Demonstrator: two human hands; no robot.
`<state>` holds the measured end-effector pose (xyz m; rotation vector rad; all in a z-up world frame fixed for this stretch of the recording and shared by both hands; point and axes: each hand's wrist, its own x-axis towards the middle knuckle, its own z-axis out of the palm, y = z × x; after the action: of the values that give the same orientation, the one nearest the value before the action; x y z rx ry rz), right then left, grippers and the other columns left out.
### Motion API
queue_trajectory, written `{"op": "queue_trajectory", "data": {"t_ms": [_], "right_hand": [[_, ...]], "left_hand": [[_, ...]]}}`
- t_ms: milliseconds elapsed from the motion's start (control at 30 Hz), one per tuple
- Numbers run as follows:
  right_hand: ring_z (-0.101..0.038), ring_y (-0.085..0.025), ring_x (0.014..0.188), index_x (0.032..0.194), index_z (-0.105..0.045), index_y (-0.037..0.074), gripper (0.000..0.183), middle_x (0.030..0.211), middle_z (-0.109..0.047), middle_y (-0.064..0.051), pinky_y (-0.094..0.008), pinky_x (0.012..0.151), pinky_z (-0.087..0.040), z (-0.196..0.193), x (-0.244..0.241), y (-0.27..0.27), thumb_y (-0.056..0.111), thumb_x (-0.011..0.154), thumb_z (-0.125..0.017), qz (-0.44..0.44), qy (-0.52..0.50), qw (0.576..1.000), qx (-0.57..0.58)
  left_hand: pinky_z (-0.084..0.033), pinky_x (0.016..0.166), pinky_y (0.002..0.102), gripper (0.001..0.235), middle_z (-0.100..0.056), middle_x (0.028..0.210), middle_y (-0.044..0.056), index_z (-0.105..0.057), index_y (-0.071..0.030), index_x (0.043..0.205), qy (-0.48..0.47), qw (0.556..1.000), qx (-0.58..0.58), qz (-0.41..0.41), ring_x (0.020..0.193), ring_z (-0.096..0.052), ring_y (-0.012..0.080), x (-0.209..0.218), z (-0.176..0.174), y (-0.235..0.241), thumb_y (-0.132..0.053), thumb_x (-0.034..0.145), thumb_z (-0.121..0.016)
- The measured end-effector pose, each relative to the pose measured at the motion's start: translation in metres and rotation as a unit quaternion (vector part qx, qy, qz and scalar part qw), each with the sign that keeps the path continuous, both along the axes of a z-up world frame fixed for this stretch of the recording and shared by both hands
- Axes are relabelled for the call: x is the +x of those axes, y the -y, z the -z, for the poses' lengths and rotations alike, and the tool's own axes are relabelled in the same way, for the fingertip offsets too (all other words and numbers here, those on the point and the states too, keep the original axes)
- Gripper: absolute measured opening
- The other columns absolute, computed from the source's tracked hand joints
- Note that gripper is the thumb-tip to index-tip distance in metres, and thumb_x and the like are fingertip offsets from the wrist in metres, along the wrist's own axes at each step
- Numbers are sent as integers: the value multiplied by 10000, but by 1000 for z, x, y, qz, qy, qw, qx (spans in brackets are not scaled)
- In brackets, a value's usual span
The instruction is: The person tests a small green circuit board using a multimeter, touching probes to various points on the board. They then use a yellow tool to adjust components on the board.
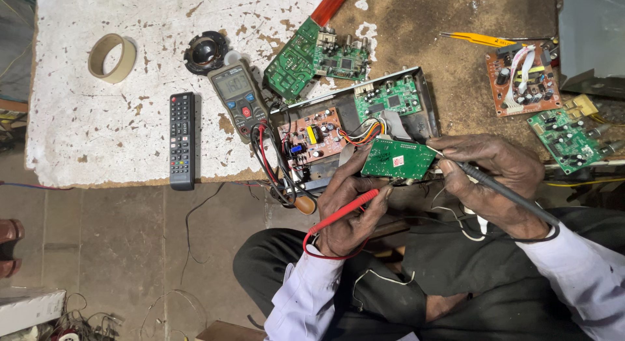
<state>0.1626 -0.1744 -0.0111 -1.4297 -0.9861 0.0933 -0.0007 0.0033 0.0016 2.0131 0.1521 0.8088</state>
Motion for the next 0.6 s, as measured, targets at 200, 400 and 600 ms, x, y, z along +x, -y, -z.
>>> {"op": "queue_trajectory", "data": {"t_ms": [200,400,600], "right_hand": [[-737,-246,1095,1127,-624,-12,179,1182,-717,-198,-298,922,-637,-4,1,2,-21,977,-721,18,2,1000,0],[-748,-241,1102,1157,-670,13,223,1120,-733,-151,-345,1010,-631,-8,3,-2,27,958,-768,-13,17,1000,17],[-757,-278,1082,1071,-722,11,192,1068,-754,-150,-332,906,-630,-17,3,1,80,910,-802,17,84,995,-46]], "left_hand": [[-534,1141,421,158,-593,1462,258,-696,26,978,-1,1000,-5,2,1384,-628,361,1,-3,0,-53,912,-815],[-545,1126,421,164,-603,1452,257,-686,23,965,4,1000,4,-1,1373,-638,363,0,-2,-1,-58,908,-816],[-567,1093,396,173,-607,1447,253,-686,19,964,8,1000,-11,-4,1344,-660,345,1,3,-1,-68,907,-824]]}}
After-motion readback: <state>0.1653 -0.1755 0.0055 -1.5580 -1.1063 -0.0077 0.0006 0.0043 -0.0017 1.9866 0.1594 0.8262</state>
